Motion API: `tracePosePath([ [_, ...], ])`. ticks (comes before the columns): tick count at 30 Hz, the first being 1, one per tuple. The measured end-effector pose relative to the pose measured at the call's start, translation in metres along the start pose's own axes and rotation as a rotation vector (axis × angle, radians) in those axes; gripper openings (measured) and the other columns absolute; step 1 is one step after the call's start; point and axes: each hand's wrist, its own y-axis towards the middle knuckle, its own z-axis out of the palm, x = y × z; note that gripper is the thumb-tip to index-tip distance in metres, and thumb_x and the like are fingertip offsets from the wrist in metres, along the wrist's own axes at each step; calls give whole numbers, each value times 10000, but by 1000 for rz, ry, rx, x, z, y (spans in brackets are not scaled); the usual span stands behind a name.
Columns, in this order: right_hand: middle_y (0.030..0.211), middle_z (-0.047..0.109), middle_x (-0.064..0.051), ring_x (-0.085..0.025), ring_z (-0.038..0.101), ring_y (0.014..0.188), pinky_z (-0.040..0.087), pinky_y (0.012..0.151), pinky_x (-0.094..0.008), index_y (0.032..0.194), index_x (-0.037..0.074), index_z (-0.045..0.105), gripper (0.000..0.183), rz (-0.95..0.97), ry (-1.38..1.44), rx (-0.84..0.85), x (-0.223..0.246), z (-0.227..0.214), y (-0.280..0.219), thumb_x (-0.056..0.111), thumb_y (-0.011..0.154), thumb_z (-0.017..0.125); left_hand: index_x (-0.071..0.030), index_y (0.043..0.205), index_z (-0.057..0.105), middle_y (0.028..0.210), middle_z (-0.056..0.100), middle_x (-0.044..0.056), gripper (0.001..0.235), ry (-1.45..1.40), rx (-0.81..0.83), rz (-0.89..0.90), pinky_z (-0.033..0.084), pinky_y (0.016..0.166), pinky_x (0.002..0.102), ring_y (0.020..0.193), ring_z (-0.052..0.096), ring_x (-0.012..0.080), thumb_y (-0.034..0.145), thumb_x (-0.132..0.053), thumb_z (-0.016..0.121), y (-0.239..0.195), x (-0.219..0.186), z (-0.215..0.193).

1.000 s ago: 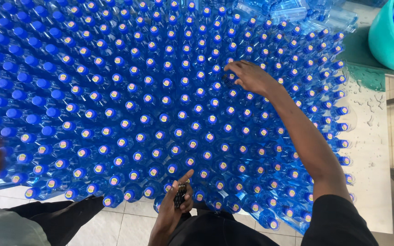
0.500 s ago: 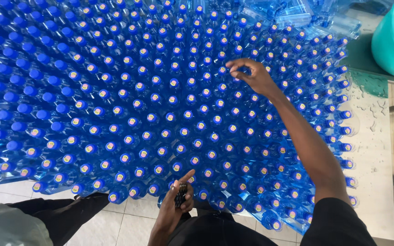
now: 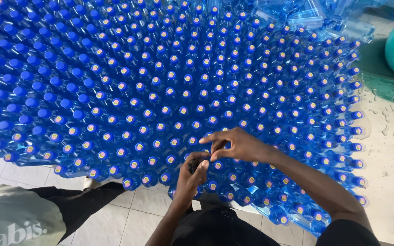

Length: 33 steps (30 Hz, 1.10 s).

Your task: The person repeatedly places small circular seals onto the caps of many blue plastic bottles arranged on a table. The person uses both hands to pick up seals and press them onto bottle caps one by one.

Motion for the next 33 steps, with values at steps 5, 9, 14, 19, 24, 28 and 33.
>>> tracePosePath([
  [5, 1161, 871, -9, -160, 852, 1061, 659, 969, -324, 1370, 264, 756, 536, -29, -40, -105, 0, 29, -14, 410, 863, 855, -99, 1027, 651, 636, 393, -19, 255, -17, -87, 71, 304, 519, 312, 544, 349, 93, 1097, -344, 658, -7, 12, 0],
  [9, 1068, 862, -15, -159, 851, 970, 695, 932, -296, 1307, 199, 782, 473, -41, 67, -286, -2, 48, -21, 358, 870, 870, -125, 992, 670, 663, 447, -10, 244, 86, -209, 71, 357, 540, 316, 569, 425, 106, 1069, -355, 697, -15, 6, -1],
  [14, 972, 904, -32, -174, 896, 960, 720, 944, -334, 1306, 174, 773, 435, -10, 133, -354, 4, 50, -26, 272, 891, 861, -130, 994, 658, 695, 428, -20, 239, 68, -157, 99, 337, 531, 307, 584, 392, 100, 1058, -353, 712, -14, 13, -7],
  [19, 996, 909, -37, -177, 899, 996, 707, 974, -338, 1312, 190, 780, 409, -20, 79, -345, 3, 48, -27, 285, 918, 835, -125, 1049, 723, 730, 517, -8, 215, 131, -95, 127, 357, 538, 303, 603, 419, 100, 1056, -340, 706, -11, 16, -10],
  [24, 1056, 887, -26, -168, 861, 1018, 689, 984, -333, 1260, 185, 803, 380, -28, 84, -316, 6, 41, -22, 246, 890, 870, -129, 937, 665, 688, 457, -17, 238, 116, -133, 127, 386, 538, 308, 596, 426, 107, 1050, -328, 732, -8, 21, -10],
  [28, 943, 888, -42, -173, 876, 951, 689, 972, -319, 1242, 166, 807, 394, -31, 129, -323, -5, 34, -17, 272, 870, 884, -144, 912, 666, 727, 504, -15, 261, 146, -158, 143, 410, 561, 314, 629, 450, 109, 1019, -362, 760, -4, 29, -12],
  [33, 983, 901, -47, -162, 879, 1009, 698, 993, -336, 1276, 181, 814, 427, 9, 200, -293, -15, 12, -12, 233, 860, 894, -155, 865, 599, 694, 467, -30, 294, 83, -203, 139, 357, 512, 305, 585, 425, 104, 1010, -338, 778, 0, 31, -14],
])
